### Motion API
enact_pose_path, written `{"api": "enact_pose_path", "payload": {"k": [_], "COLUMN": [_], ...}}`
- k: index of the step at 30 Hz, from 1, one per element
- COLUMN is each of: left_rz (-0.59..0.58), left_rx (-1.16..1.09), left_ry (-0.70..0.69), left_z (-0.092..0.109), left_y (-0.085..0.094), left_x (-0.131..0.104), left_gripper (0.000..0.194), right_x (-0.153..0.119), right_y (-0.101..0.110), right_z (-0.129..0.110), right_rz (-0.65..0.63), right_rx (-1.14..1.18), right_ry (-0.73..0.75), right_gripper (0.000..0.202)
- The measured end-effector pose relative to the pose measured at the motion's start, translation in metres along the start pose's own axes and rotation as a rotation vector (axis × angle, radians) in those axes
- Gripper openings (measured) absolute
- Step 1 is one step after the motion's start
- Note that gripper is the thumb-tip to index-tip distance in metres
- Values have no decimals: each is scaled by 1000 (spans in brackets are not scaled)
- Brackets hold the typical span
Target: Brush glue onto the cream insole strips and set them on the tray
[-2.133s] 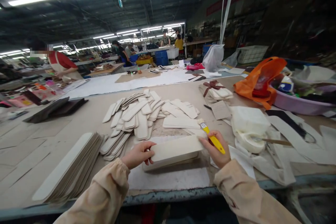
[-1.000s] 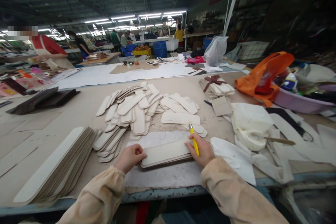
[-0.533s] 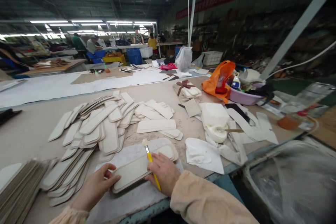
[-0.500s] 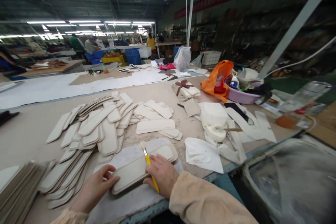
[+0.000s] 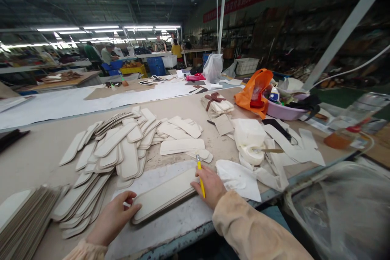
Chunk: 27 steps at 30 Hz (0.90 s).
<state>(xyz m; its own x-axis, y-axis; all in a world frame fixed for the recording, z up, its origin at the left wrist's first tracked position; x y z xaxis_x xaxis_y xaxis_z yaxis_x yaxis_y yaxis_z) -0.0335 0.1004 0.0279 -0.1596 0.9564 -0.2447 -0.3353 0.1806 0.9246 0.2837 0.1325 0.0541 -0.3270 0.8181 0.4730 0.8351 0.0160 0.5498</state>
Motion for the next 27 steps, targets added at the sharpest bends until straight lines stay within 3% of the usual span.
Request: {"api": "enact_pose_path", "payload": {"k": [9,15,21,27], "left_rz": [89,235,201,106], "left_rx": [-21,-250,-651,-871], "left_ry": [8,30,113,152], "left_z": [4,12,12,19], "left_y": [8,18,14,4], "left_x": [-4,-15,-30,-41], "left_gripper": [43,40,49,44], "right_x": [2,1,2,9], "right_y": [6,13,14,28], "right_z": [20,28,28,31], "right_rz": [82,185,224,307], "right_rx": [141,222,353,423], "right_ry": [-162,-206,-261,-274], "right_gripper": [25,30,29,20]}}
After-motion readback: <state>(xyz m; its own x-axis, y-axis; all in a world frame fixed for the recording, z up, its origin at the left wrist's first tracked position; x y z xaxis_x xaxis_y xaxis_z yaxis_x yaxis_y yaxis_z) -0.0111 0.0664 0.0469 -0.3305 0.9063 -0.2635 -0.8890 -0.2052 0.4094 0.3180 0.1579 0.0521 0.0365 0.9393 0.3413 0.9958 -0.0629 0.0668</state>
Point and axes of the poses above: each hand's wrist, its own x-axis towards the middle knuckle, its own y-axis out of the back of the hand, z = x × y, the point moved 9 cm from there along x, towards the middle knuckle, and after that the axes turned 14 degrees about x, right-handed, at the moved point
